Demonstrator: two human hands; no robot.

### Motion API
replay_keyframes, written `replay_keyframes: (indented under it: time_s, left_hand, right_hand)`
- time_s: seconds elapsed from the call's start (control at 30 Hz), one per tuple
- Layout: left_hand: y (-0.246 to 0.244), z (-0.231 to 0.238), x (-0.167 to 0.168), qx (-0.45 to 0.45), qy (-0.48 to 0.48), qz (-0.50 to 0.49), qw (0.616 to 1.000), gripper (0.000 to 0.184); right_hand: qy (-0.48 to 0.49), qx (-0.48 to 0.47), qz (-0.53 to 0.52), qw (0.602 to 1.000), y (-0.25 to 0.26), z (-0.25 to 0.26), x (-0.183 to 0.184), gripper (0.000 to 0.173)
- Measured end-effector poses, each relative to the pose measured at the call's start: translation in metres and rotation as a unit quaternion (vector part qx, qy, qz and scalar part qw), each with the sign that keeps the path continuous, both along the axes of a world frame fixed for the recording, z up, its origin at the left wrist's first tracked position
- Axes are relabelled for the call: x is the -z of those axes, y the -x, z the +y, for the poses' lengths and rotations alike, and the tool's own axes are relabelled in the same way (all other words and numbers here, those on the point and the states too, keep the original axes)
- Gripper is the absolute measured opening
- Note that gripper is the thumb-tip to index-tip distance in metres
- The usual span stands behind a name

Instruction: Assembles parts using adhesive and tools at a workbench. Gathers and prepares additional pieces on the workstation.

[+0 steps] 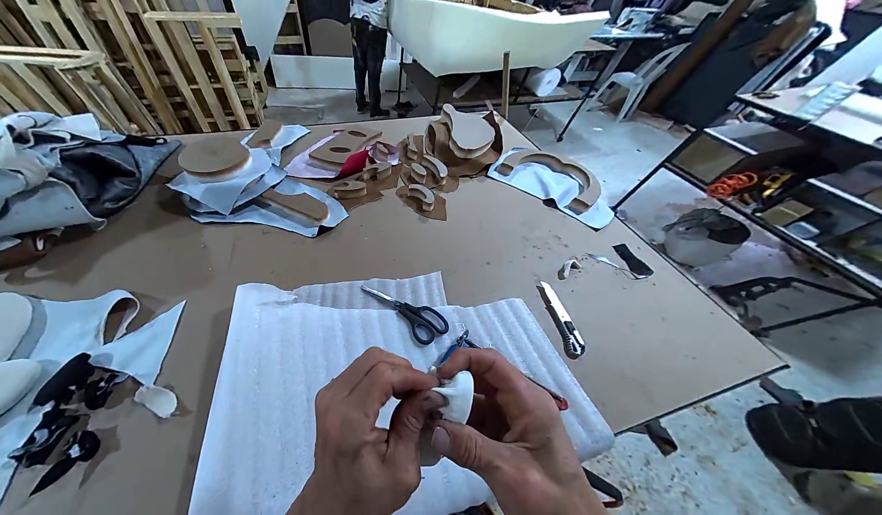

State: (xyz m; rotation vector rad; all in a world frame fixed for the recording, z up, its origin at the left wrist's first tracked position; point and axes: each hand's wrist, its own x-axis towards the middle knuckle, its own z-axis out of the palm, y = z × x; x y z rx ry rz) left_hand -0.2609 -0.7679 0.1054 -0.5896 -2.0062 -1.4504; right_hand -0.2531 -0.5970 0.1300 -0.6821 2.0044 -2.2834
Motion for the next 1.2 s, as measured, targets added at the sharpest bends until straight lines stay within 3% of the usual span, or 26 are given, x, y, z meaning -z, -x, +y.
replay_keyframes:
  time_s: [0.17, 0.27, 0.4, 0.53, 0.67, 0.8, 0.93, 1.03, 1.1, 1.2]
  left_hand:
    - [-0.003, 0.005, 0.013, 0.035, -0.064, -0.085, 0.994, 0.021]
    - [-0.001, 0.01, 0.021, -0.026, -0.063, -0.112, 0.991, 0.015]
    - [0.011, -0.005, 0.056, -0.12, 0.001, -0.157, 0.98, 0.014]
    - [-0.001, -0.005, 0.098, -0.159, 0.009, -0.246, 0.956, 0.016]
    - [-0.004, -0.005, 0.14, -0.214, 0.07, -0.177, 0.958, 0.018]
    - [-0.012, -0.008, 0.181, -0.217, 0.113, -0.152, 0.958, 0.02]
    - [-0.026, 0.006, 0.204, -0.21, 0.118, -0.194, 0.951, 0.018]
    - [-0.029, 0.008, 0.205, -0.203, 0.131, -0.207, 0.948, 0.019]
    - [-0.028, 0.008, 0.205, -0.208, 0.134, -0.212, 0.945, 0.019]
    - [-0.028, 0.009, 0.205, -0.212, 0.136, -0.22, 0.942, 0.018]
  right_hand:
    - [-0.011, 0.028, -0.005, 1.0, -0.002, -0.003, 0.011, 0.035]
    - [-0.01, 0.047, -0.032, 0.998, 0.004, -0.009, 0.026, 0.036]
    - [0.098, -0.025, -0.244, 0.964, 0.009, -0.027, 0.062, 0.052]
    - [0.114, 0.005, -0.36, 0.926, 0.007, -0.051, 0.107, 0.045]
    - [-0.039, 0.06, -0.362, 0.929, 0.011, -0.062, 0.129, 0.034]
    - [-0.205, 0.116, -0.357, 0.904, 0.011, -0.06, 0.161, 0.015]
    - [-0.461, 0.095, -0.221, 0.854, 0.003, -0.038, 0.171, 0.016]
    - [-0.547, 0.183, -0.015, 0.817, 0.0, 0.005, 0.149, 0.016]
    - [-0.606, 0.211, 0.004, 0.767, 0.006, 0.043, 0.137, 0.04]
    - [-0.673, 0.164, -0.041, 0.72, 0.011, 0.078, 0.151, 0.086]
